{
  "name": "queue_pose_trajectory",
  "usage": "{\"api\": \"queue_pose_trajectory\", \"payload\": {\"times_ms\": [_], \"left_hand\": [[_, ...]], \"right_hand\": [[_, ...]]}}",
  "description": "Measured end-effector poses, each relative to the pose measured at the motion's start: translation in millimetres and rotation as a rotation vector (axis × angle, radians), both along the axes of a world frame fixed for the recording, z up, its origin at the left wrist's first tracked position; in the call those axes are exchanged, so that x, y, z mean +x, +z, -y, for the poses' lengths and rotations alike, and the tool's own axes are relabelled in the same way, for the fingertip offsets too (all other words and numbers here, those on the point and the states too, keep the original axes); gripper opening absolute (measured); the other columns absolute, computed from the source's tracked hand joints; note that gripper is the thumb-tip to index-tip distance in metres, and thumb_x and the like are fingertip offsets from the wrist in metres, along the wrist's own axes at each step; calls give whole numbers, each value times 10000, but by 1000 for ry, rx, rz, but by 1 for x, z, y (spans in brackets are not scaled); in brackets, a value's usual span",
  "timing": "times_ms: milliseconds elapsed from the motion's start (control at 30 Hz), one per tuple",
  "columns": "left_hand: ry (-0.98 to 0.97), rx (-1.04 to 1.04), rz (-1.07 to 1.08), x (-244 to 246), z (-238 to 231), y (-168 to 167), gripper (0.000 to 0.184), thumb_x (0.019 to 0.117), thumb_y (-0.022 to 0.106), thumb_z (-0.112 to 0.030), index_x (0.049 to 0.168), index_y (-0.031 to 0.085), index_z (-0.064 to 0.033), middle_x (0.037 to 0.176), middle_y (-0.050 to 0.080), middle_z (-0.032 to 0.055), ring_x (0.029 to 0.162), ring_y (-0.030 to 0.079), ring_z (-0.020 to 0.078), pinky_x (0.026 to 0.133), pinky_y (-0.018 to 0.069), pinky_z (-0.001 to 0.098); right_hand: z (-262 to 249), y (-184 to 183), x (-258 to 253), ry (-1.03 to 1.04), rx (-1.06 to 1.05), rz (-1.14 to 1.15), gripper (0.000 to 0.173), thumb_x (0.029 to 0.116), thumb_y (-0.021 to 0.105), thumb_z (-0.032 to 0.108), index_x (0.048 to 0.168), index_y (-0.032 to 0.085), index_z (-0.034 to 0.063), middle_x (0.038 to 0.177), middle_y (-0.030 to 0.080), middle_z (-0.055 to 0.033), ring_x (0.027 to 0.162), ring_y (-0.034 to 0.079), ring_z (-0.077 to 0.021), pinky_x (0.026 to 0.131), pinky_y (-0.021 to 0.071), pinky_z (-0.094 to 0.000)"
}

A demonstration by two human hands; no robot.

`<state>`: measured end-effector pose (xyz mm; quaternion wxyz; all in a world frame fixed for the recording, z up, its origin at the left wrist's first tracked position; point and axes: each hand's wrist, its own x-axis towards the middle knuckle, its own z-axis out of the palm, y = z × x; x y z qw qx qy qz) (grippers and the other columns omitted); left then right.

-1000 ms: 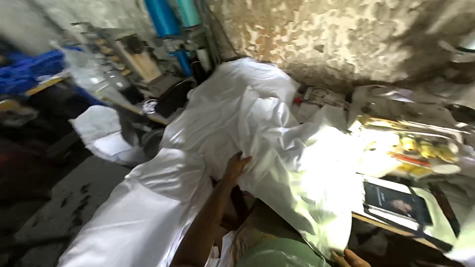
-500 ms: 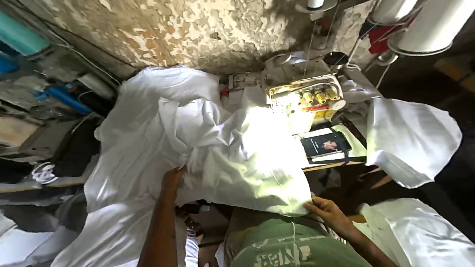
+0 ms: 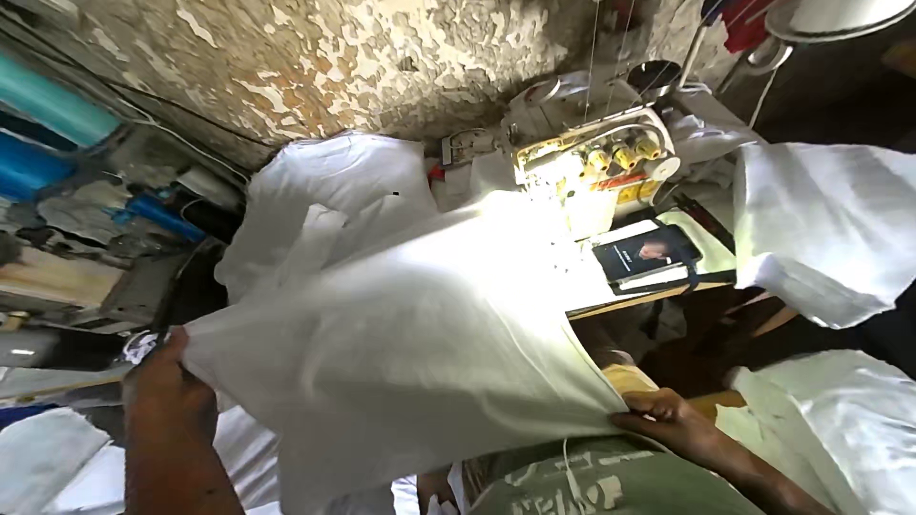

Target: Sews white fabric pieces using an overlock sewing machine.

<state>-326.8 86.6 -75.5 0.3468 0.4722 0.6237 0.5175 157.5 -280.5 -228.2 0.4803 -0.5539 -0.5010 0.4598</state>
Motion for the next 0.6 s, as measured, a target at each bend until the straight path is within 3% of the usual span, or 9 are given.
{"api": "queue_pose_trajectory", "payload": {"times_ms": [100, 167, 267, 333, 433, 533, 600], "left_hand": [[-7, -2, 34, -5, -32, -11, 362, 1068, 504, -279, 1365, 488, -73, 1190, 613, 22, 1049, 623, 99, 935, 527, 333], [-6, 7, 58, -5, -45, -15, 386, 1064, 516, -292, 1383, 477, -80, 1221, 612, 28, 1080, 625, 112, 955, 525, 342], [-23, -44, 24, 1, -45, -20, 400, 1044, 561, -307, 1376, 492, -95, 1225, 609, 12, 1085, 617, 95, 950, 517, 327], [-16, -83, -75, 6, -37, -27, 406, 1043, 563, -263, 1384, 494, -52, 1248, 598, 40, 1083, 602, 90, 951, 509, 315], [122, -127, -245, 14, -35, -49, 501, 1009, 620, -201, 1416, 490, 60, 1389, 553, 219, 1213, 560, 248, 1038, 459, 427], [167, -126, -413, 36, -39, -75, 484, 1021, 607, -190, 1382, 517, 120, 1420, 520, 318, 1319, 509, 371, 1112, 386, 486], [193, -87, -509, 61, -42, -92, 521, 1024, 582, -160, 1443, 442, 116, 1451, 472, 356, 1371, 458, 440, 1136, 364, 517]], "right_hand": [[-2, -26, -14, 15, 190, 225, 207, 929, 672, 165, 873, 759, -14, 843, 747, -99, 800, 700, -95, 768, 563, -259], [0, -31, -16, 29, 325, 324, 210, 925, 672, 189, 856, 763, 12, 886, 766, -116, 837, 745, -185, 764, 598, -344], [7, -27, -14, 19, 407, 427, 220, 930, 692, 245, 806, 746, 71, 935, 779, -71, 930, 751, -173, 780, 606, -328], [10, -20, -13, 14, 420, 501, 210, 915, 708, 242, 772, 730, 90, 884, 777, -49, 958, 755, -184, 784, 614, -349], [5, -25, -16, 14, 448, 538, 187, 901, 703, 229, 773, 743, 100, 865, 780, -32, 946, 759, -183, 787, 616, -348], [0, -40, -19, 2, 487, 504, 205, 925, 676, 242, 786, 734, 103, 880, 778, -38, 884, 759, -160, 738, 616, -326], [0, -42, -20, 4, 468, 484, 209, 930, 663, 235, 791, 723, 91, 846, 763, -62, 788, 749, -179, 653, 602, -352]]}}
